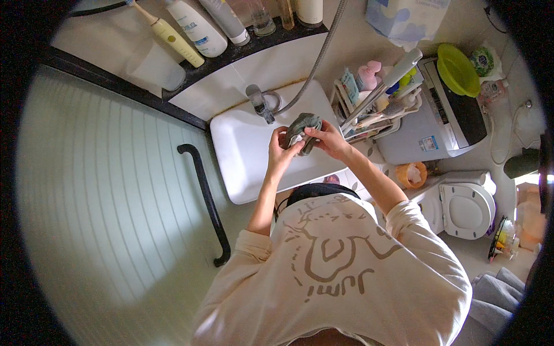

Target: The person wets a cloth at the sink, then wipes the frosted glass shower door, the sink basin, and the surrounding countertop. They continue wiping the wall tiles, a plastic bag, and a wall-mounted hairdryer, using the cloth to clean multiple surfaces in the bathroom.

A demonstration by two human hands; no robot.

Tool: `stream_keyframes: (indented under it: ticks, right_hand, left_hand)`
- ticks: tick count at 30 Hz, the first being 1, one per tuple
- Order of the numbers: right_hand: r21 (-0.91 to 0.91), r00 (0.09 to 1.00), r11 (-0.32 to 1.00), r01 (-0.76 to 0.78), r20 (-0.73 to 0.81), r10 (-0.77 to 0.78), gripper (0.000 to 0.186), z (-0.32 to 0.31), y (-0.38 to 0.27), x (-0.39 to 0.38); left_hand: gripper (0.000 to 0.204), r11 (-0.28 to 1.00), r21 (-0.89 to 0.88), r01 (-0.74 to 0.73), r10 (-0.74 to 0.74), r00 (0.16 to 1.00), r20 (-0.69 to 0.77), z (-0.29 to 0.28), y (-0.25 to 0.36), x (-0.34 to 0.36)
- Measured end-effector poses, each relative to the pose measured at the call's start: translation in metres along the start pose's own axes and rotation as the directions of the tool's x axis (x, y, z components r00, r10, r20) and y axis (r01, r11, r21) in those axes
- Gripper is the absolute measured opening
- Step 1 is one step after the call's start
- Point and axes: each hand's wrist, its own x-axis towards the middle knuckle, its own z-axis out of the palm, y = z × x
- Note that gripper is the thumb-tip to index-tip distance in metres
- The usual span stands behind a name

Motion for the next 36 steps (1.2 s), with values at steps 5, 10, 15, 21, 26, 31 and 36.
stream_keyframes:
  ticks: [5,10,15,21,26,31,36]
  right_hand:
    - [-0.085,0.998,0.995,-0.060,0.019,0.062,0.044,-0.009,-0.017,-0.004]
    - [-0.395,0.967,0.919,-0.008,0.229,0.107,0.049,-0.022,-0.034,-0.008]
    - [-0.608,0.973,0.794,0.020,0.195,0.125,0.036,-0.033,-0.046,0.003]
    - [-0.730,0.930,0.620,0.287,0.368,0.003,0.027,-0.040,-0.041,0.021]
    - [-0.179,0.900,0.915,-0.363,0.188,0.394,0.024,-0.045,-0.030,0.025]
    - [0.073,0.893,0.920,-0.384,0.280,0.351,0.024,-0.051,-0.011,0.024]
    - [-0.032,0.933,0.970,-0.239,0.270,0.239,0.050,-0.055,0.002,0.026]
  left_hand:
    - [0.044,0.962,-0.257,0.093,-0.095,0.995,0.007,-0.019,0.008,0.006]
    - [0.042,0.984,-0.143,0.108,-0.132,0.976,-0.172,-0.048,0.016,0.008]
    - [0.044,0.976,-0.086,0.199,-0.208,0.971,-0.115,-0.067,0.016,0.006]
    - [0.044,0.984,0.019,0.177,-0.174,0.980,-0.093,-0.080,0.007,0.009]
    - [0.044,0.953,-0.154,0.261,-0.282,0.950,-0.131,-0.083,0.012,0.009]
    - [0.046,0.825,-0.418,0.381,-0.446,0.892,-0.067,-0.092,0.016,0.011]
    - [0.042,0.814,-0.439,0.380,-0.319,0.925,0.208,-0.098,0.002,0.009]
